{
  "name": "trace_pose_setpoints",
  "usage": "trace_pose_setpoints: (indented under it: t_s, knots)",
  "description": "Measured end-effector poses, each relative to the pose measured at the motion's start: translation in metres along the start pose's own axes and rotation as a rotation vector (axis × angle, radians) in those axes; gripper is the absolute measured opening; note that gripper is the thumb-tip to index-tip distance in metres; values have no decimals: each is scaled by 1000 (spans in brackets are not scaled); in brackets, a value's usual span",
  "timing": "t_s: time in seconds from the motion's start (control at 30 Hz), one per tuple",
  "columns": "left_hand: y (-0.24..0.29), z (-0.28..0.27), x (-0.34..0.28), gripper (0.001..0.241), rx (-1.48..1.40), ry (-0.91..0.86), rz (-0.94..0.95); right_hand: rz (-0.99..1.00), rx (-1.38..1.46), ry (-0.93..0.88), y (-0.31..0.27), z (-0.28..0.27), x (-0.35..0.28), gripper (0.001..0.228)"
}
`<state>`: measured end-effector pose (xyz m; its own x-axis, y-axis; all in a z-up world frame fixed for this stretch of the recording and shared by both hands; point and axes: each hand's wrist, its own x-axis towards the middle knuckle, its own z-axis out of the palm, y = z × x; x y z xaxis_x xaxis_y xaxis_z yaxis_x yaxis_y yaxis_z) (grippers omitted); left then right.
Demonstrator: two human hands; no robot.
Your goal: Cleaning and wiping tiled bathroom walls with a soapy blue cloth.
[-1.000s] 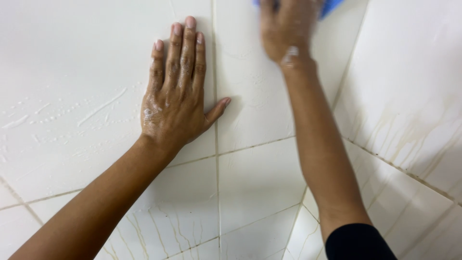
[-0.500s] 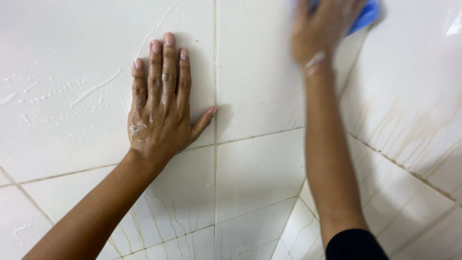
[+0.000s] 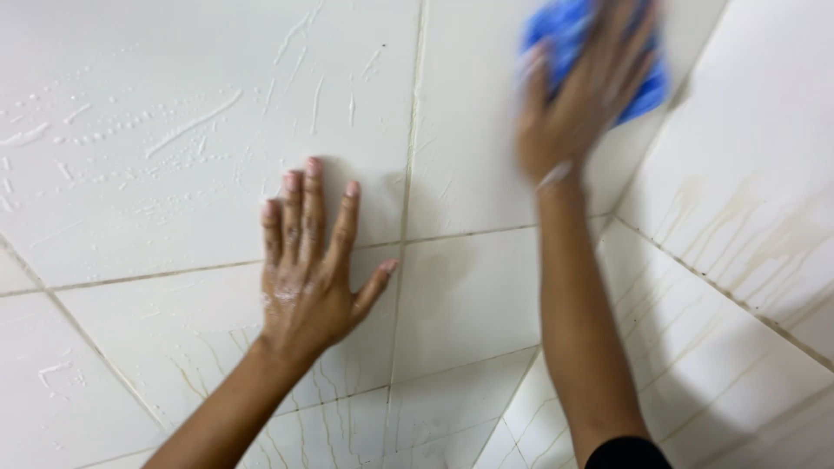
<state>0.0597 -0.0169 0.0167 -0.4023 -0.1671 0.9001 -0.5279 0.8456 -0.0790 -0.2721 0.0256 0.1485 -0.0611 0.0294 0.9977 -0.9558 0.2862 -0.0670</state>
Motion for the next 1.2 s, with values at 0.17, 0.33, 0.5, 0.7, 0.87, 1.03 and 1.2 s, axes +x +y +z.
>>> trace_pose_setpoints:
  t_s: [0.17, 0.33, 0.5, 0.7, 0.87, 1.03, 1.2]
  knots:
    - [16, -4, -32, 88, -142, -11, -33, -169, 29, -133, -37, -40, -129, 77]
    - [29, -5, -69, 90, -225, -87, -63, -43, 131, -38, 27, -25, -64, 79]
    - [105, 12, -62, 96, -1362, -624, -281, 104, -261, -158, -44, 12, 29, 83]
    - [81, 37, -26, 102, -2243, -266, -630, -290, -5, -257, -193, -45, -64, 72]
    - [30, -30, -78, 89, -2127, -113, -535, -467, 101, -253, -128, -33, -85, 72]
    - [-14, -50, -116, 76, -1818, -102, -570, -262, 53, -172, -177, -34, 3, 77]
    - [-47, -72, -142, 56, -1600, -106, -690, -408, 15, -195, -291, -35, -93, 74]
